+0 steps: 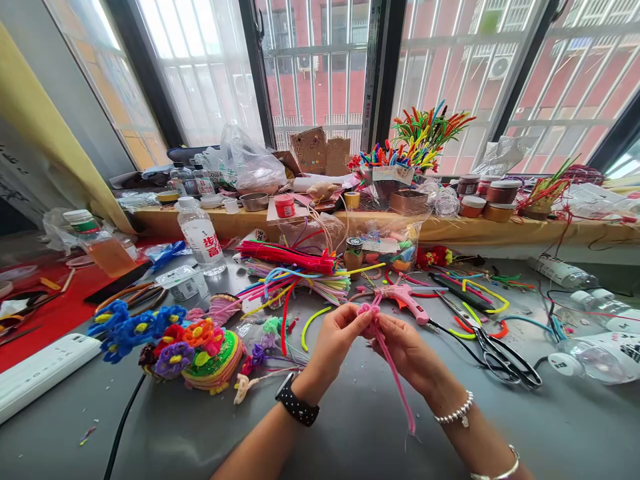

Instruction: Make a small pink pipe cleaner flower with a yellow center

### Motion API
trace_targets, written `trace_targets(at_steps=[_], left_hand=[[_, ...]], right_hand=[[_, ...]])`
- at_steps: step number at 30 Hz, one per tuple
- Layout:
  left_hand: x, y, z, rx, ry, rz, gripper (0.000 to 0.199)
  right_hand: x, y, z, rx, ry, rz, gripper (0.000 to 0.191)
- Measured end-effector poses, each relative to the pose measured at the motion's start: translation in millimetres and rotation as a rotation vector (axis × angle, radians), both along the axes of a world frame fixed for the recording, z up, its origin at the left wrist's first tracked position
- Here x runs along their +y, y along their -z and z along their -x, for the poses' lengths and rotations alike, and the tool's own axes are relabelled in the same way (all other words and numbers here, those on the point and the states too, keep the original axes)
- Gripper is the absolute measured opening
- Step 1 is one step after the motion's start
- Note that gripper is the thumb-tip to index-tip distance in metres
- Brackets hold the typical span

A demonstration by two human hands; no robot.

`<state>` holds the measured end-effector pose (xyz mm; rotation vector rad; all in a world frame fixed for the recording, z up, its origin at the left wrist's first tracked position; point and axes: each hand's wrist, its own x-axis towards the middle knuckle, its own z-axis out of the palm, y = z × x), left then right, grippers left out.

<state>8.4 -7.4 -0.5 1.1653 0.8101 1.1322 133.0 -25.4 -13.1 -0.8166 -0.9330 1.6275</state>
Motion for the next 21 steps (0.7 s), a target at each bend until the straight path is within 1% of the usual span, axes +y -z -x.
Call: trace_targets(at_steps=[2, 4, 6, 9, 12, 15, 17, 19, 20, 21], left_hand=[[2, 1.7, 0, -0.006, -0.033, 0.039, 0.024], [3, 3.6, 0, -0.01, -0.071, 0.099, 0.024], [5, 5.4, 1, -0.027, -0.082, 0.163, 0.024], [6, 6.9, 3, -0.127, -0.052, 0.237, 0.022], [6, 7.8, 3, -0.225, -0.052, 0.26, 0.021], [7, 9.1, 4, -0.227, -0.084, 0.258, 0.024], [9, 10.7, 4, -0.192, -0.128, 0.274, 0.027], [11, 12.3, 4, -0.185, -0.183, 0.284, 0.03], [12, 12.9, 4, -0.199, -0.204, 0.279, 0.031], [12, 13.3, 4, -0.22, -0.214, 0.27, 0.032]], right_hand=[[2, -3.4, -10, -0.081, 0.052, -0.022, 0.026], [3, -8.3, -24, -0.202, 0.138, -0.102, 0.026], [3, -14.2, -37, -0.363, 0.269, -0.274, 0.024], [0, -21.1, -45, -0.714, 0.463, -0.561, 0.017], [-3, -21.4, -38, -1.054, 0.586, -0.852, 0.007], [-5, -17.0, -26, -1.282, 0.643, -1.07, 0.009], [-7, -14.7, -22, -1.392, 0.72, -1.15, 0.01], [-8, -14.2, -20, -1.479, 0.826, -1.186, 0.01], [-9, -14.4, -20, -1.511, 0.857, -1.196, 0.01], [-10, -14.8, -20, -1.533, 0.859, -1.205, 0.01]])
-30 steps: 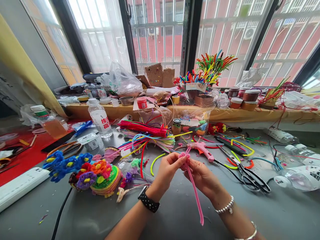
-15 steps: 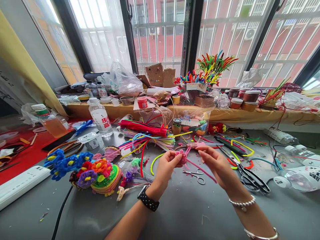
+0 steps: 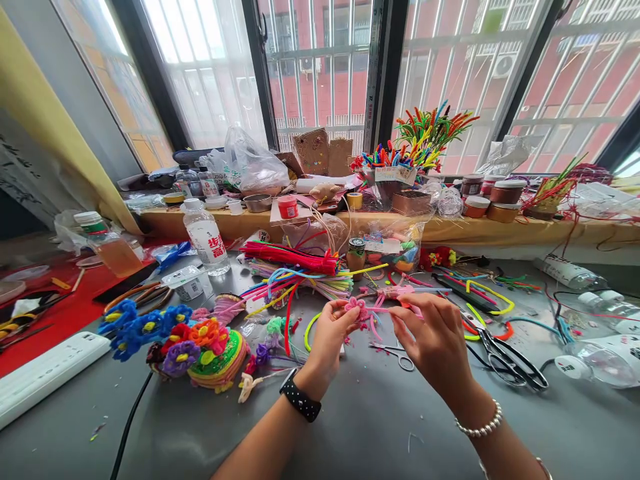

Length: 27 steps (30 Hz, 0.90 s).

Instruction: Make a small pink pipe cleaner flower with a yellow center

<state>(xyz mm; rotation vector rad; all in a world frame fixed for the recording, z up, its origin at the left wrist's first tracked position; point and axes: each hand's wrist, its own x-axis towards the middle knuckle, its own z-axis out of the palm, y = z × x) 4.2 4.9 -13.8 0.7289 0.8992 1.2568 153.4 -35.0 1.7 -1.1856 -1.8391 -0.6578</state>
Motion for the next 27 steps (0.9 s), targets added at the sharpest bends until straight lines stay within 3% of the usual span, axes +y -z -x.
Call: trace_targets(at_steps=[3, 10, 21, 27], left_hand=[[-1, -0.2, -1, -0.043, 0.025, -0.025, 0.031], [-8, -0.8, -1, -0.076, 0.25, -0.034, 0.029], [-4, -3.0, 4, -0.051, 0.397, 0.047, 0.022], [-2, -1.8, 6, -0.076, 0.394, 0.05, 0.017]], right_hand=[[-1, 0.4, 1, -0.046, -0.045, 0.06, 0.012], [5, 9.9, 4, -0.105, -0.075, 0.107, 0.017], [4, 13.3, -1, -0.143, -0.105, 0.035, 0.015], [3, 12.3, 0, -0.185, -0.11, 0.02, 0.014]])
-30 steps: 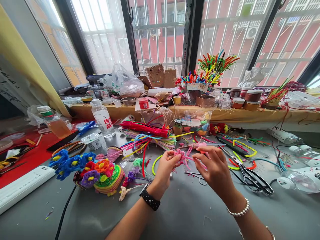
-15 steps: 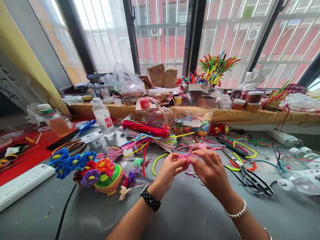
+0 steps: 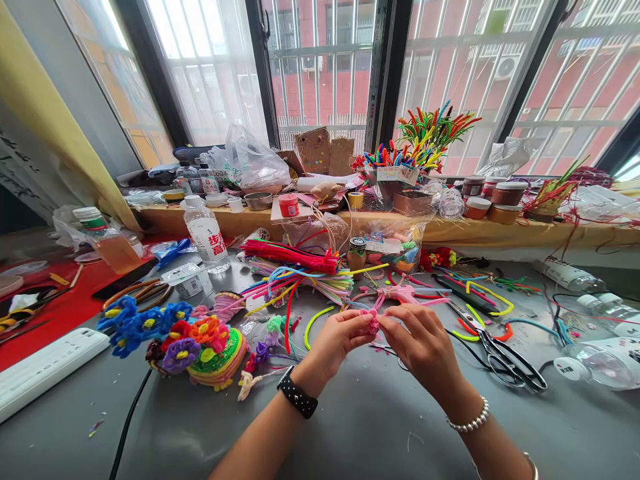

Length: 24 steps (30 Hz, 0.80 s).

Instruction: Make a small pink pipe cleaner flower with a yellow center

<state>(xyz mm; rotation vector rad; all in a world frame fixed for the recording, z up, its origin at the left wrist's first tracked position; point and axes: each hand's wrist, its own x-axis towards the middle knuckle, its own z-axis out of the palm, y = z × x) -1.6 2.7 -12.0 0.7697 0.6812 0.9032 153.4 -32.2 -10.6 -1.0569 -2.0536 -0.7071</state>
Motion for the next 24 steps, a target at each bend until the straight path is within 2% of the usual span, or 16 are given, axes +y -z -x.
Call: trace_targets(at_steps=[9, 12, 15, 17, 19, 22, 24], left_hand=[[-2, -1.1, -2, 0.041, -0.031, -0.05, 0.021], [-3, -2.6, -4, 0.065, -0.108, -0.098, 0.022], [-3, -6.1, -6, 0.081, -0.219, -0.136, 0.021], [-3, -7.7, -5, 0.081, -0.268, -0.14, 0.02], [-4, -7.7, -5, 0.083, -0.271, -0.14, 0.02], [-4, -5.6, -5, 0.098, -0.194, -0.133, 0.021], [-3, -5.0, -4, 0.094, -0.136, -0.113, 0.024]], right_hand=[[3, 2.5, 0, 0.115, -0.017, 0.02, 0.012], [6, 5.4, 2, 0.214, -0.037, 0.067, 0.014], [8, 7.9, 6, 0.412, -0.022, 0.128, 0.011], [8, 8.0, 10, 0.583, -0.006, 0.226, 0.009], [7, 6.9, 13, 0.731, -0.05, 0.416, 0.014], [6, 4.5, 15, 0.891, -0.152, 0.671, 0.022], [7, 3.4, 14, 0.961, -0.157, 0.741, 0.025]])
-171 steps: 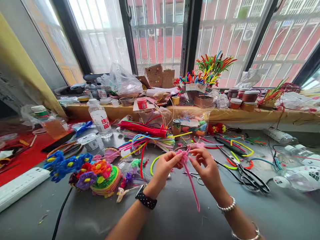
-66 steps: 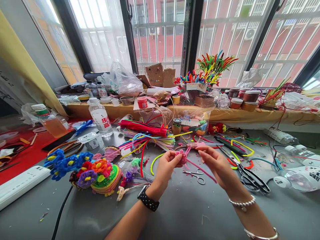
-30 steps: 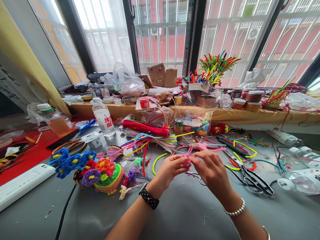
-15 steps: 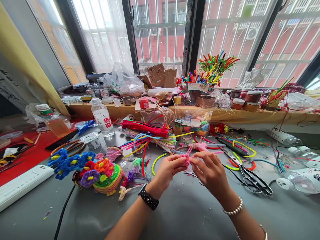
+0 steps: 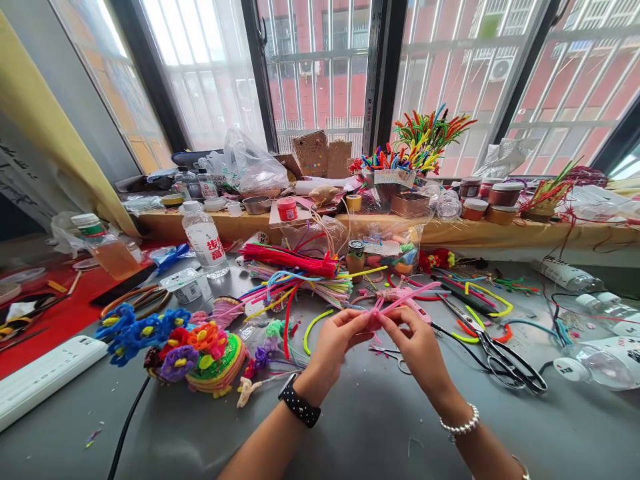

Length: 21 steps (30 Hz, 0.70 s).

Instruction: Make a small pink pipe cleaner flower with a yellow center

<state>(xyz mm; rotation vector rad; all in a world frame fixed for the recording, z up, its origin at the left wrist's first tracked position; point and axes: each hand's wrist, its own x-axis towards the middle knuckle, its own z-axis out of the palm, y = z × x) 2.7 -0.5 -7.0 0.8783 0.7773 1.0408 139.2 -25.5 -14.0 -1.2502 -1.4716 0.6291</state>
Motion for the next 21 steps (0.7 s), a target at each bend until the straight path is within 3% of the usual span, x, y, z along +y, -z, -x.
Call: trace_targets(at_steps=[4, 13, 21], left_hand=[[1.6, -2.8, 1.1, -0.02, 0.027, 0.028, 0.038], [1.5, -3.9, 1.2, 0.122, -0.044, -0.052, 0.023], [3.7, -3.5, 4.4, 0.121, -0.059, -0.115, 0.019]], right_hand=[[1.8, -1.1, -4.8, 0.059, 0.007, 0.063, 0.027], [-2.4, -4.5, -1.3, 0.02, -0.007, 0.006, 0.026], [-1.6, -5.6, 1.9, 0.187, -0.065, 0.138, 0.028]])
